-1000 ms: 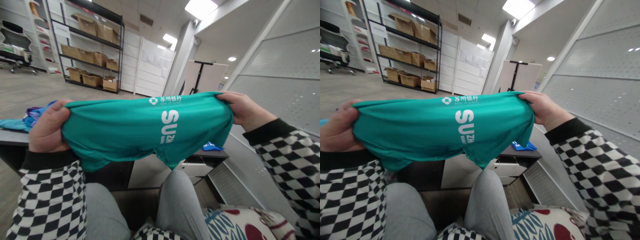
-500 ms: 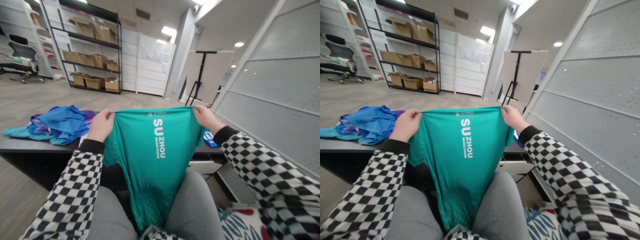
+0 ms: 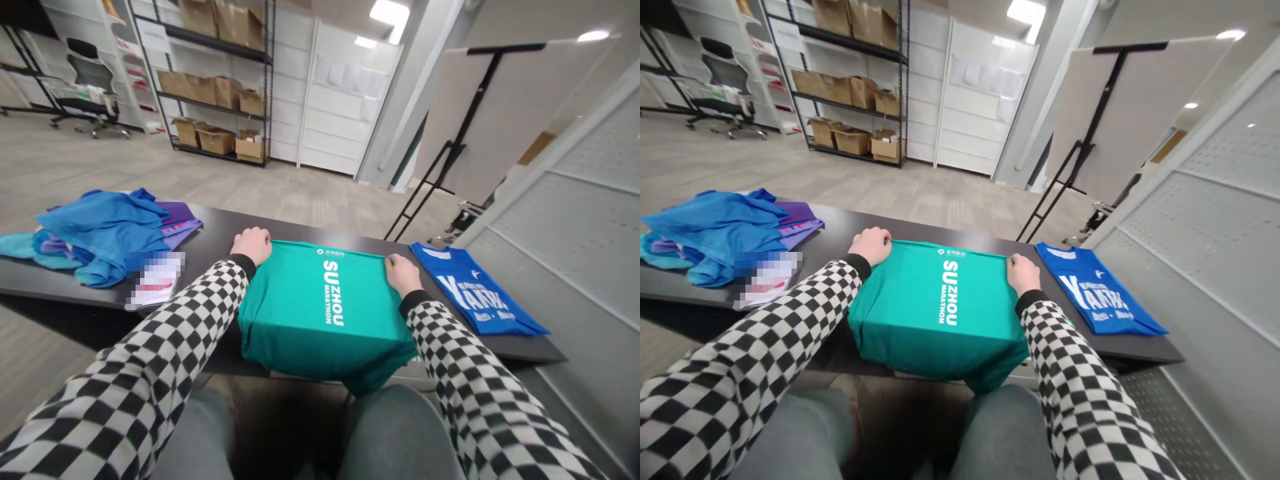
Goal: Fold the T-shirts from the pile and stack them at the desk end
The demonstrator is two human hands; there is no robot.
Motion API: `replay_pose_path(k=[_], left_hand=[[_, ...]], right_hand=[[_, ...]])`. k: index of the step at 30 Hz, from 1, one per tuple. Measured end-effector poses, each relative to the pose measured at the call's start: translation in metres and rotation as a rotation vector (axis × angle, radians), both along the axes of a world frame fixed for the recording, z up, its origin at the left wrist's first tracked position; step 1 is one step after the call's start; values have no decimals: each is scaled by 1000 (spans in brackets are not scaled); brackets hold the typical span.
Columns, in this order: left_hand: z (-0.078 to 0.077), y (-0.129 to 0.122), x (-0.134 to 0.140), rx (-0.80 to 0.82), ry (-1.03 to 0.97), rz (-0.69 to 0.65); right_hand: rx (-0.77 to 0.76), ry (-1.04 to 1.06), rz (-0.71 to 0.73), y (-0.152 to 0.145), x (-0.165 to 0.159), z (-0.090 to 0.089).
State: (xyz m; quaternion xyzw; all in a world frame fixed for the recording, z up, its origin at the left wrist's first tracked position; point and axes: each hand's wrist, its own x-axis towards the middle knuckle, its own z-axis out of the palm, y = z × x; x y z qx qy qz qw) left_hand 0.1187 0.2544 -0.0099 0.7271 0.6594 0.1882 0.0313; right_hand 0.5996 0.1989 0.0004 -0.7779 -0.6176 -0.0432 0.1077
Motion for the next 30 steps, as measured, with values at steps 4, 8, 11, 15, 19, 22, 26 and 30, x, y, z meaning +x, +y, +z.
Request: replay_pose_path(k=[4, 8, 11, 15, 19, 22, 26, 30], left_hand=[[0, 38, 0, 2, 29, -25], [-3, 68, 1, 16, 27, -13], [-4, 87, 3, 15, 49, -4], [-6, 113, 6, -42, 76, -18], [-8, 127, 7, -131, 52, -28], [1, 122, 6, -28, 73, -54], [32, 95, 24, 234, 94, -104], [43, 57, 76, 139, 71, -298]], right_hand=[[12, -14, 32, 42, 18, -3], [41, -2, 63, 72, 27, -6], [49, 0, 59, 89, 30, -7], [61, -2, 72, 109, 33, -6], [32, 36, 107, 127, 39, -10], [34, 41, 112, 131, 47, -12], [169, -29, 184, 115, 43, 8], [291, -12, 373, 85, -5, 35]])
